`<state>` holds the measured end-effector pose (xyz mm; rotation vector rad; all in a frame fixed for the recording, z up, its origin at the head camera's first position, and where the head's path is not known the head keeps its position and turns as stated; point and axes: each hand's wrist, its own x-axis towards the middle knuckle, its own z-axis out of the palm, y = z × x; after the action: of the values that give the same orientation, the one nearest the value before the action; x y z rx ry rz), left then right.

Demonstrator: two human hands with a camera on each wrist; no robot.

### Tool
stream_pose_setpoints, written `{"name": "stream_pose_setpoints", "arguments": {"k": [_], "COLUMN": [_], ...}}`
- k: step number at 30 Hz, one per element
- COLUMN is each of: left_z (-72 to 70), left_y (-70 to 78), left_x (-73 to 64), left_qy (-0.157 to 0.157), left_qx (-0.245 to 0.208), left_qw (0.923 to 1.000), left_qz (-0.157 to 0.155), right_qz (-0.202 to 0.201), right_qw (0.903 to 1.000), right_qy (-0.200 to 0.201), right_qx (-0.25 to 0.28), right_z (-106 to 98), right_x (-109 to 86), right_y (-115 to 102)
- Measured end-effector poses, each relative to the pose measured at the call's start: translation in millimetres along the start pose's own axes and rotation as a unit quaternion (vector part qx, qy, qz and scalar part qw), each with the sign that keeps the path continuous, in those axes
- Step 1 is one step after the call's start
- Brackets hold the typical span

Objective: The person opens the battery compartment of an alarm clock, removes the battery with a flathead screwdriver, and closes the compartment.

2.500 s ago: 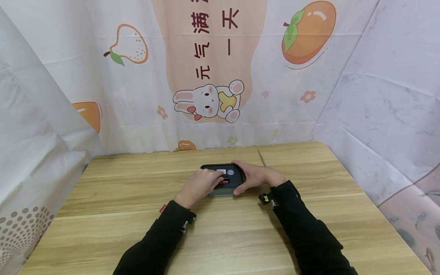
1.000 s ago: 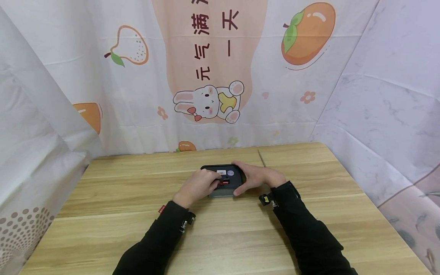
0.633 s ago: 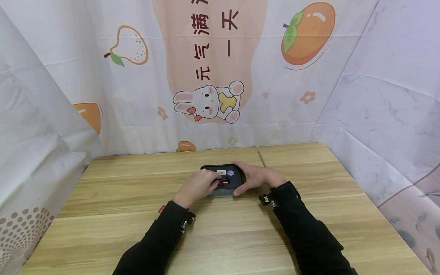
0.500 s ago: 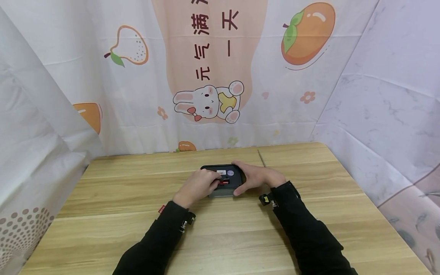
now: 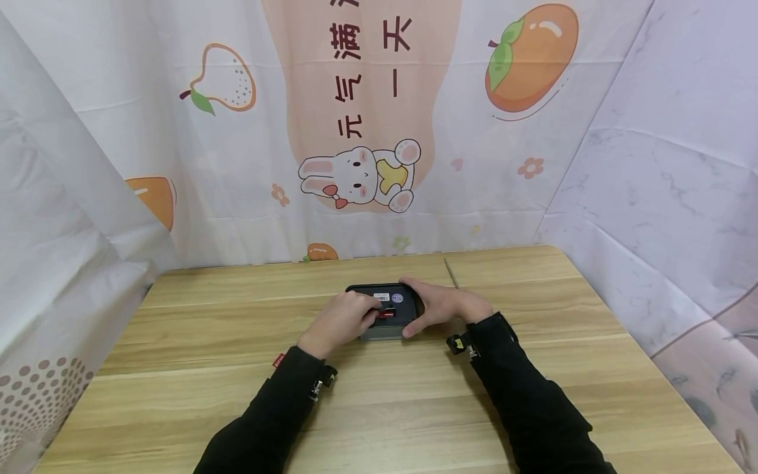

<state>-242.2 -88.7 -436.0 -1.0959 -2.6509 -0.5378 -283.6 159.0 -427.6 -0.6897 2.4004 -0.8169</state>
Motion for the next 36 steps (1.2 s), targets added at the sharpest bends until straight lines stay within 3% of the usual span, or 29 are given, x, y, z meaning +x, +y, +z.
{"name": "stream_pose_setpoints", "arguments": {"k": [16,22,36], "left_z": [-7.5,-18.2,-33.3], "left_y": [0.5,0.4,-10.8], "left_x": [-2.3,-1.5,-7.2], "left_qy": [-0.03,-0.015,0.013], "left_qx": [-0.006,-0.008,-0.01], "left_qw": [0.9994,0.9998,0.9996], "left_qz": [0.013,0.014,-0.024], "right_qz": [-0.001,-0.001,-0.007], "right_qw": [1.0,1.0,1.0], "right_qy": [-0.006,-0.005,-0.001], "right_qx": [0.006,0.007,0.003], "right_z": [1,1,1], "right_x": [-1.1,-0.9,-0.4], "right_y": [-1,2,3]}}
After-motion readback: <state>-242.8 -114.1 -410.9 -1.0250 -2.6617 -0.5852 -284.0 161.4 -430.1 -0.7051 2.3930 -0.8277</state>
